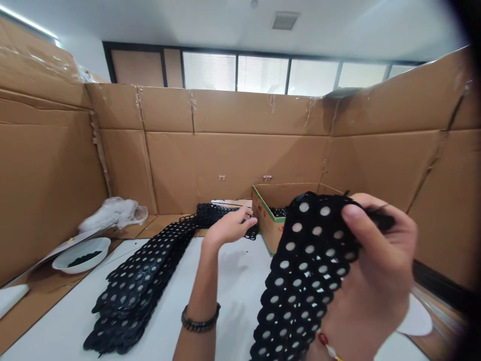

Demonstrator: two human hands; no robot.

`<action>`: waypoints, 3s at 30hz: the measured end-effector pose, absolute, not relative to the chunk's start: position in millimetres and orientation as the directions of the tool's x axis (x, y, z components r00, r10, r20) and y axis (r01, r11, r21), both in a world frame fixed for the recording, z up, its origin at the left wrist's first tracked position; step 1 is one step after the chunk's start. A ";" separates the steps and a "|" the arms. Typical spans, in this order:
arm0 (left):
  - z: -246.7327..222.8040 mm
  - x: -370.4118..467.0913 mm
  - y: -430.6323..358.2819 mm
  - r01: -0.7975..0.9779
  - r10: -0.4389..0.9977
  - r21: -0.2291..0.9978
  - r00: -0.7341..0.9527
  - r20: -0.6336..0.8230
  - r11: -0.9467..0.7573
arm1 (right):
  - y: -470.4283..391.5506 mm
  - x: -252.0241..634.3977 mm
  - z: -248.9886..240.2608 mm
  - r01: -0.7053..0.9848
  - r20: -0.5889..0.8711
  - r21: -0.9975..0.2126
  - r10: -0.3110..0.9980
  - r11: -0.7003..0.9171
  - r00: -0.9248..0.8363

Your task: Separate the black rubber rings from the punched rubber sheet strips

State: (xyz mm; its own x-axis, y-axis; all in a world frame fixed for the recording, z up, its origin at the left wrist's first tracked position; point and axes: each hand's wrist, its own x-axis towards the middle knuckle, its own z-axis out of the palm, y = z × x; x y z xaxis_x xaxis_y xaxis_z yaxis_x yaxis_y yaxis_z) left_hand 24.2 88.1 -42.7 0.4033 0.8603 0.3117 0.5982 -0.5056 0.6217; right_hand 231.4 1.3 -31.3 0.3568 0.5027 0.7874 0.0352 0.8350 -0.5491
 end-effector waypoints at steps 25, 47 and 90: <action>1.4 -14.9 2.7 -0.354 0.826 0.748 -0.200 0.527 -0.562 | -41.3 172.9 -5.8 -0.349 0.786 -0.242 0.394 0.905 0.477; 3.9 -12.0 -15.0 -0.205 0.707 0.679 -0.278 0.650 -0.705 | -1.9 125.9 -11.2 0.274 0.992 0.125 -0.125 0.954 -0.016; 5.1 -3.5 -6.4 -0.130 0.636 0.657 -0.445 0.630 -0.742 | -1.6 109.4 -3.6 0.534 0.972 0.224 -0.226 0.815 -0.062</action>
State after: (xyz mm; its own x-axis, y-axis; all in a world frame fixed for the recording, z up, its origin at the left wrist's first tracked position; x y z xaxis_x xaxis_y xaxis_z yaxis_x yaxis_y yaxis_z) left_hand -3.5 -6.4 5.1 -0.4454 0.6360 0.6302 -0.1298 -0.7423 0.6574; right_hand 109.4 -1.6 -3.6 -0.0621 -0.2265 0.9720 0.5343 0.8150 0.2241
